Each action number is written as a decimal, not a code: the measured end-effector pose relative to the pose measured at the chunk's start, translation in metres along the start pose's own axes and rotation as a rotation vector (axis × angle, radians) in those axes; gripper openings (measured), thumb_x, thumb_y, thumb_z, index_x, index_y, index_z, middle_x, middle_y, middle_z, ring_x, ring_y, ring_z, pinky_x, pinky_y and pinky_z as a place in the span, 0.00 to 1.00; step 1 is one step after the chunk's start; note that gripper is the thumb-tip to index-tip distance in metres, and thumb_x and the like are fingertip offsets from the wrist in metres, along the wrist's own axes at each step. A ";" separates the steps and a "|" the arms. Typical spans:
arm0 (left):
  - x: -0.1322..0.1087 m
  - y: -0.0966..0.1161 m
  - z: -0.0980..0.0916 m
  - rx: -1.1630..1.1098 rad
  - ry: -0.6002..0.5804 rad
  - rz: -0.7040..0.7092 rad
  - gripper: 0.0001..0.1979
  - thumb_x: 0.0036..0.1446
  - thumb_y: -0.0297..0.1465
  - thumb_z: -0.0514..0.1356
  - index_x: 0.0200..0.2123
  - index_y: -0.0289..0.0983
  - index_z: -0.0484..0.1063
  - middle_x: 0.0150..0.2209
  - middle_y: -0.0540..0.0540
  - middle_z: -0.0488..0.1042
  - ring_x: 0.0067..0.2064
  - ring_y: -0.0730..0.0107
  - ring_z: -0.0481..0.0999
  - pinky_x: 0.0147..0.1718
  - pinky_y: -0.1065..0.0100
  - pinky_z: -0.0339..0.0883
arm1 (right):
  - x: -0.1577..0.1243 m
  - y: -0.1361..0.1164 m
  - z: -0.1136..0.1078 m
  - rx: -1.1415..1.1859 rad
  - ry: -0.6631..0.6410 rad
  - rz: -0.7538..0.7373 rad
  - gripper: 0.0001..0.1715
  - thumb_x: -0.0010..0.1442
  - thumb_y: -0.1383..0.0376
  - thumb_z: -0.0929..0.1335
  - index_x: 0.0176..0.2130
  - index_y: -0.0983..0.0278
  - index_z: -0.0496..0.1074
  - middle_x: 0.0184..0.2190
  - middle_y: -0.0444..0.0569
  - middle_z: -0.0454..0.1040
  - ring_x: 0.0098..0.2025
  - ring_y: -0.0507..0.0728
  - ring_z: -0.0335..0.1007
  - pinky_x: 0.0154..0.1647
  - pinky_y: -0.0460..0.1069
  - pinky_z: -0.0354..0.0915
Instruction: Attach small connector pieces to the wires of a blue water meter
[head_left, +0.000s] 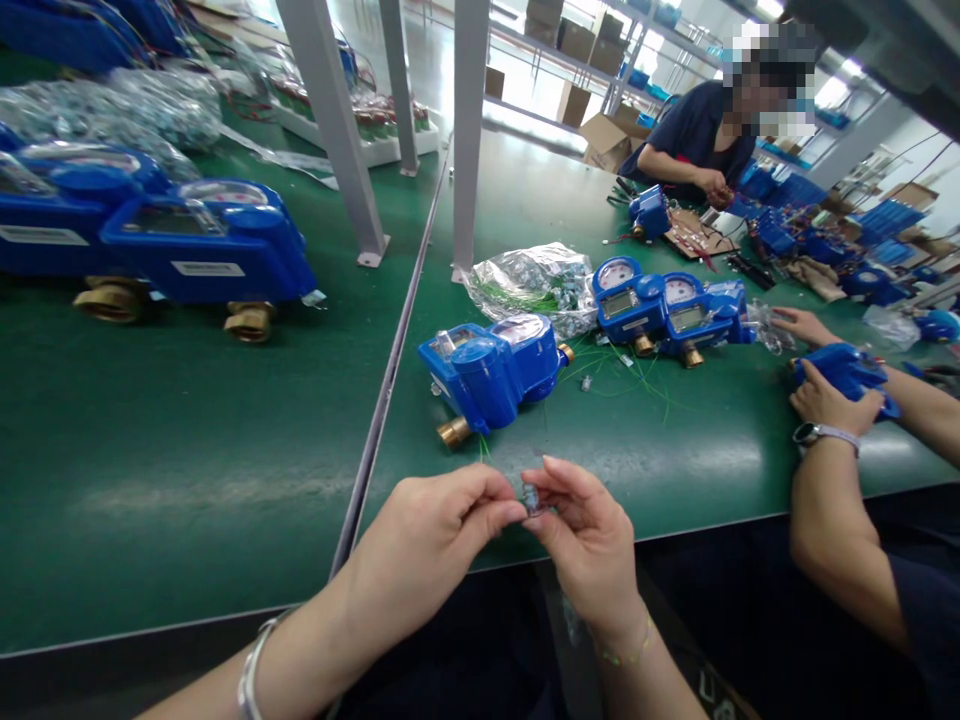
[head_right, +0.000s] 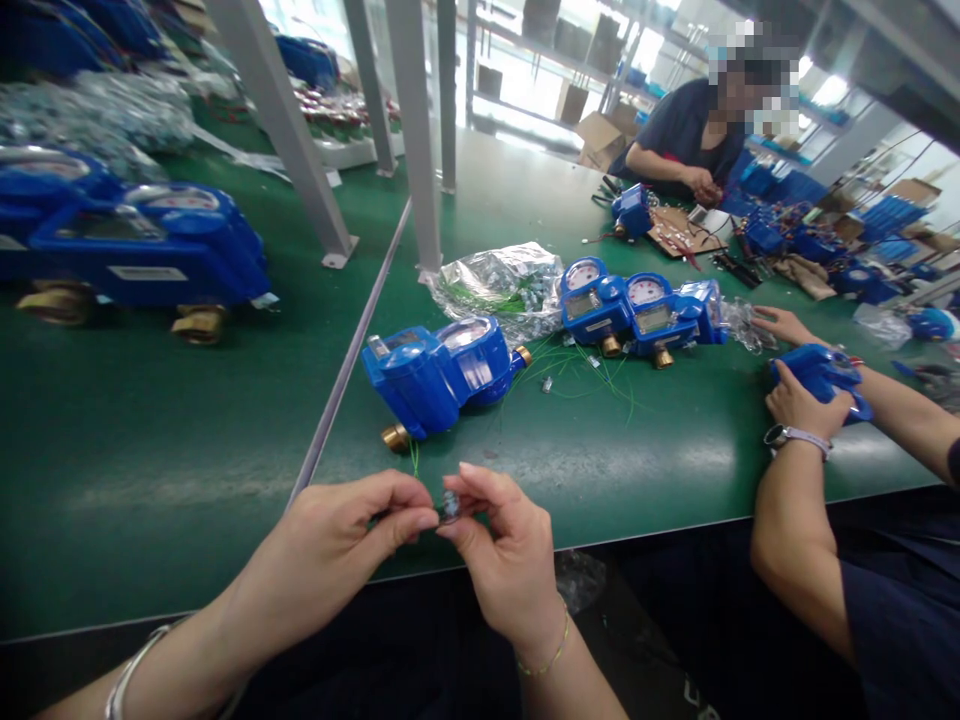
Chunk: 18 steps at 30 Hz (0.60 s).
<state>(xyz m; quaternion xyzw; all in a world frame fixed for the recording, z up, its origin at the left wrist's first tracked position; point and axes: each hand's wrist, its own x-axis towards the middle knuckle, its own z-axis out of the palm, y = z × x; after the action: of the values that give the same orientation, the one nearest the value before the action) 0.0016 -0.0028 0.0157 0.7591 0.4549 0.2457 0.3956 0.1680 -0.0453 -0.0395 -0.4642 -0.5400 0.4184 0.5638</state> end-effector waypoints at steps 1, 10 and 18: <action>0.000 -0.002 0.001 -0.038 -0.003 -0.025 0.07 0.59 0.34 0.57 0.30 0.40 0.71 0.24 0.57 0.71 0.25 0.78 0.69 0.26 0.75 0.57 | 0.000 -0.001 0.001 0.041 -0.005 0.017 0.27 0.55 0.70 0.71 0.52 0.49 0.66 0.45 0.41 0.74 0.44 0.51 0.71 0.44 0.45 0.69; 0.007 -0.010 0.007 -0.725 -0.159 -0.266 0.15 0.54 0.32 0.61 0.42 0.37 0.59 0.21 0.57 0.71 0.24 0.76 0.70 0.24 0.76 0.65 | 0.006 -0.001 0.003 0.099 -0.033 -0.010 0.27 0.55 0.69 0.71 0.52 0.50 0.66 0.44 0.43 0.74 0.43 0.52 0.72 0.44 0.47 0.69; 0.015 -0.018 0.006 -0.920 -0.261 -0.274 0.11 0.51 0.32 0.64 0.30 0.31 0.66 0.22 0.48 0.74 0.22 0.77 0.71 0.22 0.78 0.64 | 0.015 0.003 0.005 0.279 -0.069 0.016 0.27 0.51 0.65 0.74 0.50 0.53 0.68 0.41 0.44 0.76 0.36 0.52 0.71 0.38 0.47 0.68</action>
<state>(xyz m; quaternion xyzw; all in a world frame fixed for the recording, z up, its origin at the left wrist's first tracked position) 0.0044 0.0134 -0.0024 0.4635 0.3418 0.2694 0.7718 0.1643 -0.0297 -0.0389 -0.3708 -0.4919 0.5097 0.6007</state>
